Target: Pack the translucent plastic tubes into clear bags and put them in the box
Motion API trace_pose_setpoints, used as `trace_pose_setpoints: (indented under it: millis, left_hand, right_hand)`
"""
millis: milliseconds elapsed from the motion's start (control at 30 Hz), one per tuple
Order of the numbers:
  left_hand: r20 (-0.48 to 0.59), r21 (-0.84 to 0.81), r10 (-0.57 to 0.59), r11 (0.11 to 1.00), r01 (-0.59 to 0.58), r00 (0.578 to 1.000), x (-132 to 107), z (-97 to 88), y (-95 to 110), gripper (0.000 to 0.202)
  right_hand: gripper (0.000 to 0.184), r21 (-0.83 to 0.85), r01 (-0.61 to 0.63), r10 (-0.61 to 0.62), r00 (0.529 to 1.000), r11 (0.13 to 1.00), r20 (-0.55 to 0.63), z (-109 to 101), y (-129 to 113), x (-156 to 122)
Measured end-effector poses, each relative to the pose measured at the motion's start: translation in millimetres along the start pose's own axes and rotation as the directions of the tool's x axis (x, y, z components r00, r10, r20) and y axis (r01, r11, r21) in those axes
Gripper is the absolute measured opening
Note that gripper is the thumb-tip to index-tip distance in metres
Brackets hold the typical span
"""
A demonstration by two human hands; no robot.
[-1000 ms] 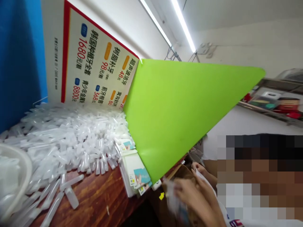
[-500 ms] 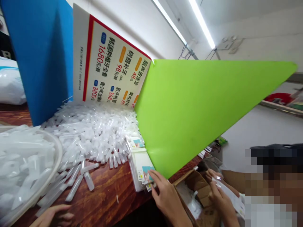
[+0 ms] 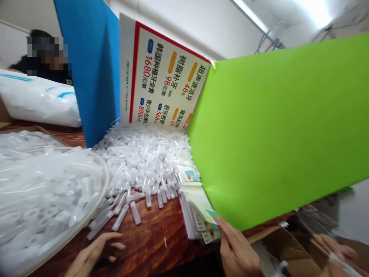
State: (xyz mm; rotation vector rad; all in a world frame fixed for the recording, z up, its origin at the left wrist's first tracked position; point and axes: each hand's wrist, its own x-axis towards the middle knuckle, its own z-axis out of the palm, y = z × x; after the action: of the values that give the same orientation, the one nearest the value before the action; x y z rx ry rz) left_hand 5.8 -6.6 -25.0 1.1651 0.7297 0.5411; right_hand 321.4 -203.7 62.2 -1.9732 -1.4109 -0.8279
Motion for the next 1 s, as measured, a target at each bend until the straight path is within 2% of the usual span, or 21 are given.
trace_pose_setpoints:
  millis: [33,67,100,133,167,200,233,267,300,367,400,467,567,633,667,733,800,833,900,933,1000]
  left_hand:
    - [0.011,-0.041,0.01,0.999,-0.009,1.0,0,7.1,1,0.077]
    - [0.02,-0.098,0.019,0.995,-0.017,1.0,0,14.6,0,0.079]
    - [0.027,-0.172,0.014,0.985,-0.009,1.0,2,21.8,-2,0.082]
    - [0.028,-0.242,0.004,0.97,0.003,1.0,4,27.8,-4,0.085]
    - [-0.001,-0.285,-0.018,0.958,0.017,1.0,6,31.9,-6,0.084]
    - [-0.042,-0.296,-0.044,0.955,0.03,0.998,7,33.5,-8,0.081]
    - [-0.09,-0.284,-0.047,0.959,0.02,0.995,7,32.6,-8,0.079]
    - [-0.14,-0.25,-0.047,0.968,0.011,0.989,7,29.5,-8,0.076]
    - [-0.179,-0.2,-0.035,0.98,-0.001,0.983,5,24.7,-6,0.074]
    - [-0.208,-0.097,-0.006,0.995,-0.015,0.978,0,13.5,0,0.07]
    - [-0.197,-0.05,0.003,0.999,-0.013,0.98,-3,8.6,4,0.068]
    - [-0.147,0.018,0.012,1.0,-0.009,0.989,-8,2.5,12,0.064]
    - [-0.061,0.038,-0.008,0.999,0.01,0.998,-11,2.3,23,0.063]
    - [0.032,-0.002,-0.019,1.0,0.019,0.999,-12,5.0,29,0.064]
    - [0.09,-0.029,-0.02,0.999,0.023,0.996,-12,6.4,31,0.064]
    - [0.204,-0.072,-0.032,0.996,0.048,0.978,-14,8.3,35,0.065]
    - [0.265,-0.074,-0.086,0.991,0.109,0.96,-17,8.6,38,0.065]
    - [0.269,-0.055,-0.128,0.988,0.147,0.955,-18,8.2,39,0.065]
    - [0.245,0.004,-0.214,0.976,0.219,0.946,-21,6.4,41,0.064]
    - [0.235,0.023,-0.242,0.97,0.244,0.941,-23,5.3,42,0.064]
    - [0.26,0.019,-0.262,0.964,0.266,0.929,-25,2.9,43,0.066]
  right_hand:
    - [0.042,0.023,0.002,-0.001,0.999,1.0,-0.042,3,-15,2]
    - [0.049,0.094,0.046,-0.044,0.999,0.995,-0.03,9,-32,4]
    - [0.054,0.213,0.132,-0.141,0.99,0.968,0.03,18,-50,5]
    - [0.056,0.366,0.23,-0.282,0.955,0.902,0.096,28,-68,5]
    - [0.056,0.516,0.303,-0.426,0.894,0.801,0.137,41,-85,5]
    - [0.054,0.623,0.331,-0.522,0.84,0.708,0.147,54,-99,4]
    - [0.052,0.681,0.316,-0.547,0.824,0.661,0.148,68,-110,3]
    - [0.047,0.699,0.276,-0.514,0.845,0.659,0.151,82,-117,1]
    - [0.039,0.685,0.212,-0.426,0.891,0.697,0.157,95,-121,1]
    - [0.027,0.589,0.035,-0.188,0.961,0.807,0.201,119,-121,2]
    - [0.026,0.528,-0.047,-0.095,0.967,0.848,0.238,129,-120,4]
    - [0.028,0.43,-0.142,-0.014,0.94,0.892,0.341,143,-116,13]
    - [0.031,0.44,-0.253,0.036,0.896,0.862,0.443,149,-115,30]
    - [0.037,0.547,-0.418,0.113,0.856,0.726,0.504,143,-118,39]
    - [0.044,0.605,-0.514,0.14,0.82,0.608,0.555,138,-121,42]
    - [0.056,0.677,-0.665,0.122,0.736,0.316,0.666,128,-127,43]
    - [0.059,0.671,-0.739,0.048,0.674,0.055,0.738,122,-132,38]
    - [0.057,0.648,-0.76,0.018,0.648,-0.042,0.761,120,-134,34]
    - [0.044,0.59,-0.79,0.0,0.599,-0.167,0.801,121,-135,24]
    - [0.036,0.572,-0.798,0.01,0.581,-0.188,0.814,122,-134,20]
    - [0.025,0.572,-0.808,0.004,0.577,-0.141,0.817,124,-132,16]
